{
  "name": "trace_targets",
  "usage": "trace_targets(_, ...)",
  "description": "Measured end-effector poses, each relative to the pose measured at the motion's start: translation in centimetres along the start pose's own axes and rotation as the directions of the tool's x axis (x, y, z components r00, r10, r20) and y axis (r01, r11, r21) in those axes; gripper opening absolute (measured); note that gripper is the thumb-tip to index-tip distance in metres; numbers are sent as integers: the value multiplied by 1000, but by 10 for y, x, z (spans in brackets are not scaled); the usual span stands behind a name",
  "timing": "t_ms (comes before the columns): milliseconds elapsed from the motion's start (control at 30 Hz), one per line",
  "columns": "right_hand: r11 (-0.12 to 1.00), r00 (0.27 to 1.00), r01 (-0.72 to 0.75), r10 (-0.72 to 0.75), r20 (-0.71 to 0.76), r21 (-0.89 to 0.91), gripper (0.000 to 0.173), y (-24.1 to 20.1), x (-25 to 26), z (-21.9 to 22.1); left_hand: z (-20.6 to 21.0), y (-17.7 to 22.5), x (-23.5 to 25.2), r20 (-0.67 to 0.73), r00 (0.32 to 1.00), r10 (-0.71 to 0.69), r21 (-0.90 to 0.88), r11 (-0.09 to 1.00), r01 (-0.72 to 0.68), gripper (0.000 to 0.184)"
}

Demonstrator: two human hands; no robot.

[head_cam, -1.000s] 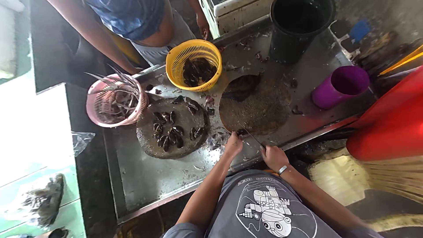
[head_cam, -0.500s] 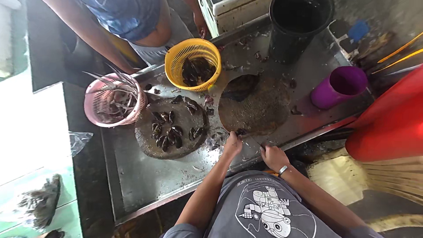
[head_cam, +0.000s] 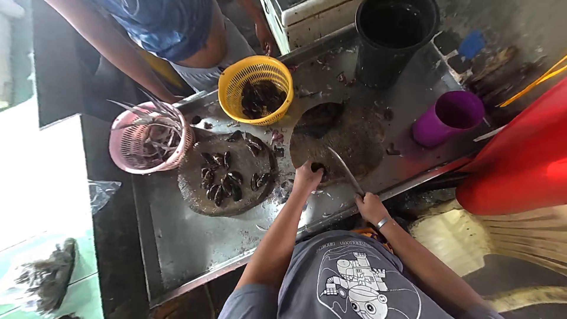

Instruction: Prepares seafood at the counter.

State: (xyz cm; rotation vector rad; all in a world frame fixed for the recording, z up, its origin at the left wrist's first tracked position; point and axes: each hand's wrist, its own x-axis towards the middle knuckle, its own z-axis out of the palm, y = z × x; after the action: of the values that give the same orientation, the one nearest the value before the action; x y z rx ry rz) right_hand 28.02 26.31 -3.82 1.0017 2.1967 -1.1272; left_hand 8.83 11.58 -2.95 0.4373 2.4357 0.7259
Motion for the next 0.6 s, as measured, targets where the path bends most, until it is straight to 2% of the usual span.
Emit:
trace_targets(67, 991, 996, -82, 79, 34, 102, 47, 9, 9, 5, 17, 9, 18, -89, 995, 48, 14, 999, -47, 44)
trace_targets(133, 977, 992, -117, 107, 69, 176, 47, 19, 14, 12, 33, 17, 25, -112, 992, 59, 56, 997, -53, 43)
trace_targets(233, 978, 998, -48, 40, 42, 201, 44, 36, 15, 18, 43, 24, 20, -60, 996, 61, 75, 996, -56, 44)
trace_targets(267, 984, 1000, -5, 5, 1, 177, 44, 39, 14, 18, 42, 24, 16, -35, 997, 64, 15, 998, -63, 43)
trace_targets(333, 996, 998, 35, -30, -59, 83, 46, 35, 5, 10, 43, 16, 9, 40, 997, 70, -245, 968, -58, 40)
trace_targets(400, 997, 991, 79, -81, -105, -23, 46, 21, -10, -1, 47, 4, 5, 114, 991, 69, -499, 866, -3, 44)
trace_targets(433, 991, 982, 121, -129, -141, -64, 45, 13, -17, -6, 47, 2, 3, 115, 991, 67, -564, 826, 10, 45)
trace_targets(533, 956, 930, 258, -285, -230, -142, 44, -3, -26, -8, 43, 9, -8, 97, 994, 56, -632, 775, 18, 45)
trace_targets(600, 958, 975, 171, -198, -98, -228, 46, -13, -21, -14, 41, 16, -14, 25, 999, 40, -605, 796, -16, 46)
